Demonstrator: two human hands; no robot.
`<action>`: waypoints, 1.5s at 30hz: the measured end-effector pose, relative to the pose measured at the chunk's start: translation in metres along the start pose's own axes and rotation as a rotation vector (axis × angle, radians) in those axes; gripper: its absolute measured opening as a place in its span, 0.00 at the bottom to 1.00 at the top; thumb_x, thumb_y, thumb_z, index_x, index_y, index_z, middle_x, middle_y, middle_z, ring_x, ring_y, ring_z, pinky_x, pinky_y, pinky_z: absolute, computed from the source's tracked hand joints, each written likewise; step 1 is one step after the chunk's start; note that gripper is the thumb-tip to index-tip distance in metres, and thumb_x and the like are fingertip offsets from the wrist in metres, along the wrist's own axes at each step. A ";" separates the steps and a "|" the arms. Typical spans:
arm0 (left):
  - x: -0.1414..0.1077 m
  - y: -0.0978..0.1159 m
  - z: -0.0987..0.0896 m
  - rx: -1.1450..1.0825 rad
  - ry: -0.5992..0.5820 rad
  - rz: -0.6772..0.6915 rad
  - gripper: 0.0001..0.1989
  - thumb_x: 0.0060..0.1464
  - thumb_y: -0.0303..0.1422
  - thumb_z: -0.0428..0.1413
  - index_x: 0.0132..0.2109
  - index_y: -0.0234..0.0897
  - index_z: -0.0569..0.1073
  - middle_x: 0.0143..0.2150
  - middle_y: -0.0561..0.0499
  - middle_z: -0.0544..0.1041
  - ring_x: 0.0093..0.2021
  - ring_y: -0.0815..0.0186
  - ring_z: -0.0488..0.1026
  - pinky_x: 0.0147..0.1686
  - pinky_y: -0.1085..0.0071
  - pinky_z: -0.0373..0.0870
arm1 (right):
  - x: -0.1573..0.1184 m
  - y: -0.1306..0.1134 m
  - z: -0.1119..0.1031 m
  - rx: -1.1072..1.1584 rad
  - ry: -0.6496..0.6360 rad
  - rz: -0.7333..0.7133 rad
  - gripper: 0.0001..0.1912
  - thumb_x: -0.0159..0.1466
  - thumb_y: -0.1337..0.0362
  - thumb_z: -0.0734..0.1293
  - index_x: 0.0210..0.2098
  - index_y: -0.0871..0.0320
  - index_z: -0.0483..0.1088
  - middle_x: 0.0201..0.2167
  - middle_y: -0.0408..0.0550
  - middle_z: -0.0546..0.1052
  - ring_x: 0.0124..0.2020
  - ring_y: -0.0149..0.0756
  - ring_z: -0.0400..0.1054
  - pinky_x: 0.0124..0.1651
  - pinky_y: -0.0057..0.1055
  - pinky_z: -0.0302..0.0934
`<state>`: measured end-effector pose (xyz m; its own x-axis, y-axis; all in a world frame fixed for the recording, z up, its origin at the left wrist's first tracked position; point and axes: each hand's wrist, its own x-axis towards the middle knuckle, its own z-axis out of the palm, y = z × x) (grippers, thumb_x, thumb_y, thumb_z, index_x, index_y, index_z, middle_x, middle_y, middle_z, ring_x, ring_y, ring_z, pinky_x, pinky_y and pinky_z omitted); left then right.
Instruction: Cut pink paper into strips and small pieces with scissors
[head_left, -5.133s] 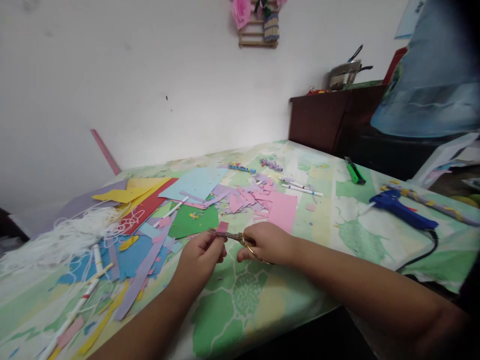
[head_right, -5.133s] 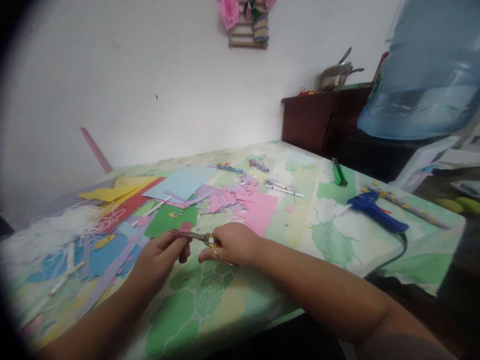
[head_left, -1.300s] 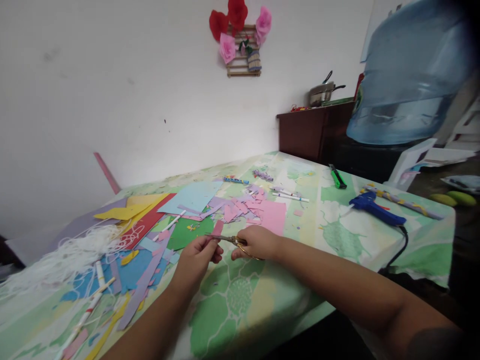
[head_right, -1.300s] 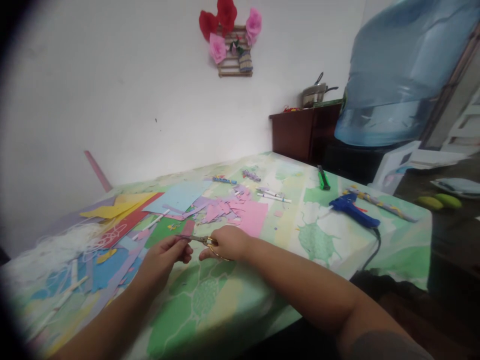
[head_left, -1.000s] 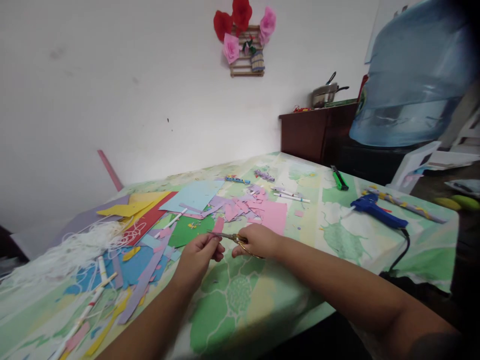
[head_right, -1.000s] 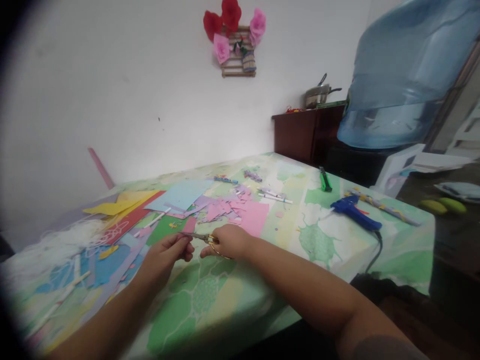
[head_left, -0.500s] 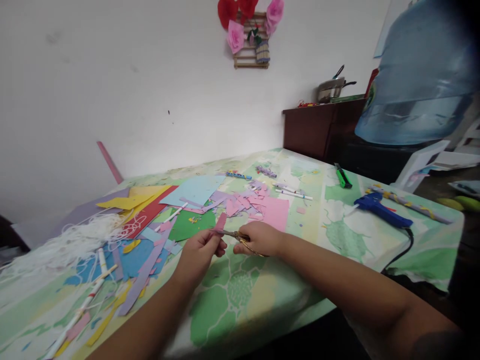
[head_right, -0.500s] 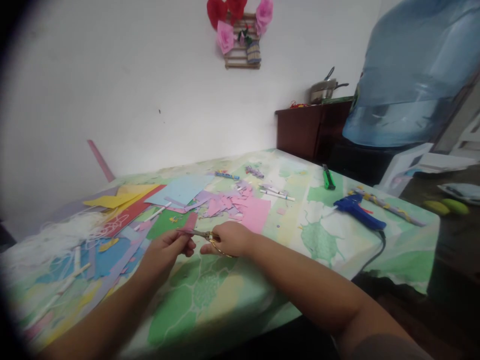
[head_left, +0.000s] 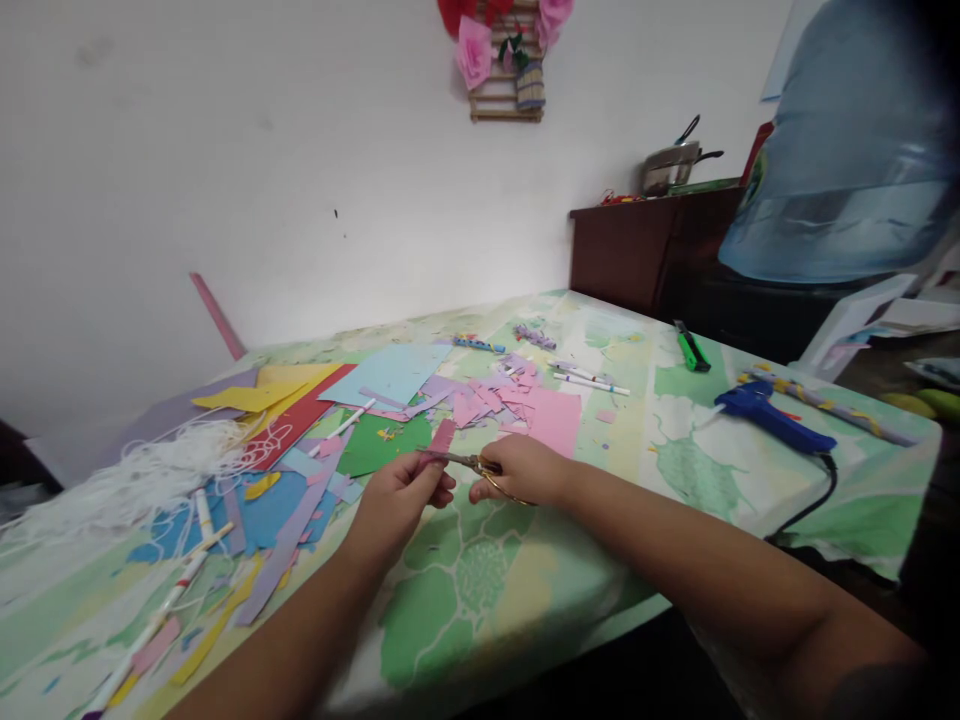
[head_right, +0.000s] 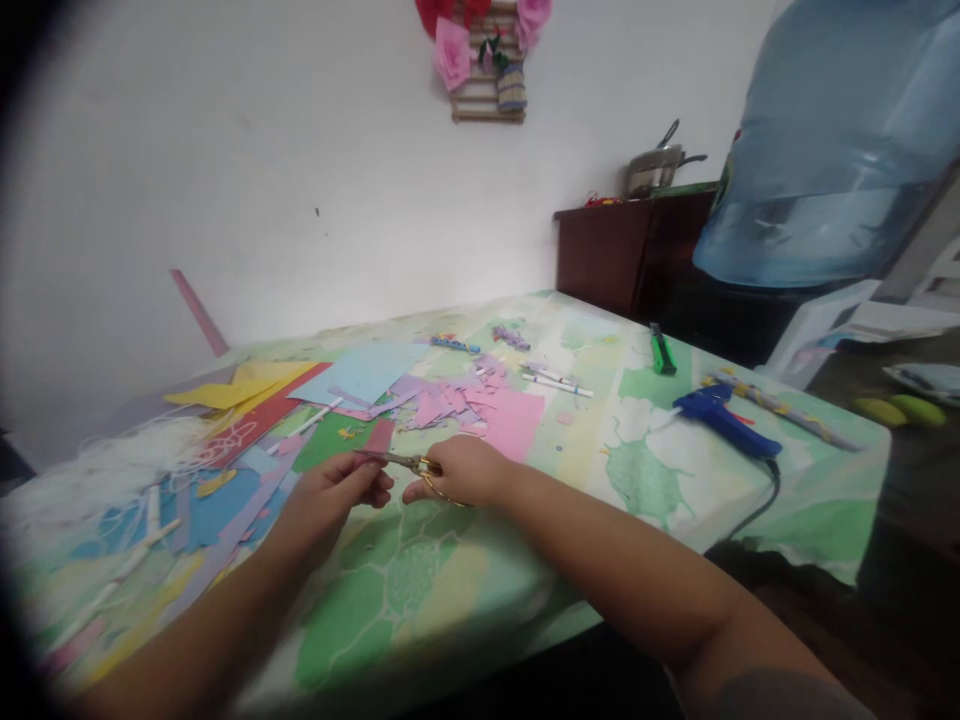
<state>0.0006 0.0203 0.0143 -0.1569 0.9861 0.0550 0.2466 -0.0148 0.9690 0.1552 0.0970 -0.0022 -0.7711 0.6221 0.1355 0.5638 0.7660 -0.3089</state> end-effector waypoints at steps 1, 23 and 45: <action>0.000 0.000 0.000 -0.019 -0.007 -0.017 0.09 0.42 0.36 0.50 0.28 0.34 0.68 0.21 0.53 0.71 0.21 0.70 0.67 0.25 0.72 0.64 | 0.000 0.000 0.000 0.002 0.005 0.002 0.30 0.46 0.38 0.51 0.24 0.60 0.64 0.19 0.44 0.65 0.19 0.26 0.53 0.20 0.22 0.42; -0.002 0.003 -0.003 0.148 0.014 0.045 0.09 0.44 0.34 0.48 0.23 0.34 0.67 0.20 0.54 0.70 0.20 0.72 0.66 0.25 0.74 0.62 | -0.002 -0.004 0.000 -0.002 -0.042 -0.012 0.32 0.48 0.39 0.49 0.26 0.61 0.65 0.19 0.45 0.65 0.19 0.26 0.53 0.20 0.23 0.41; -0.004 0.002 -0.003 0.023 0.016 0.053 0.08 0.44 0.34 0.48 0.25 0.34 0.67 0.20 0.55 0.69 0.20 0.71 0.65 0.24 0.74 0.62 | -0.005 -0.007 -0.004 0.078 -0.042 -0.007 0.27 0.49 0.42 0.52 0.26 0.61 0.64 0.19 0.42 0.64 0.19 0.26 0.53 0.20 0.22 0.42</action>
<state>-0.0010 0.0159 0.0165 -0.1577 0.9813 0.1104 0.2772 -0.0633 0.9587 0.1567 0.0890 0.0033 -0.7877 0.6081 0.0991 0.5346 0.7546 -0.3806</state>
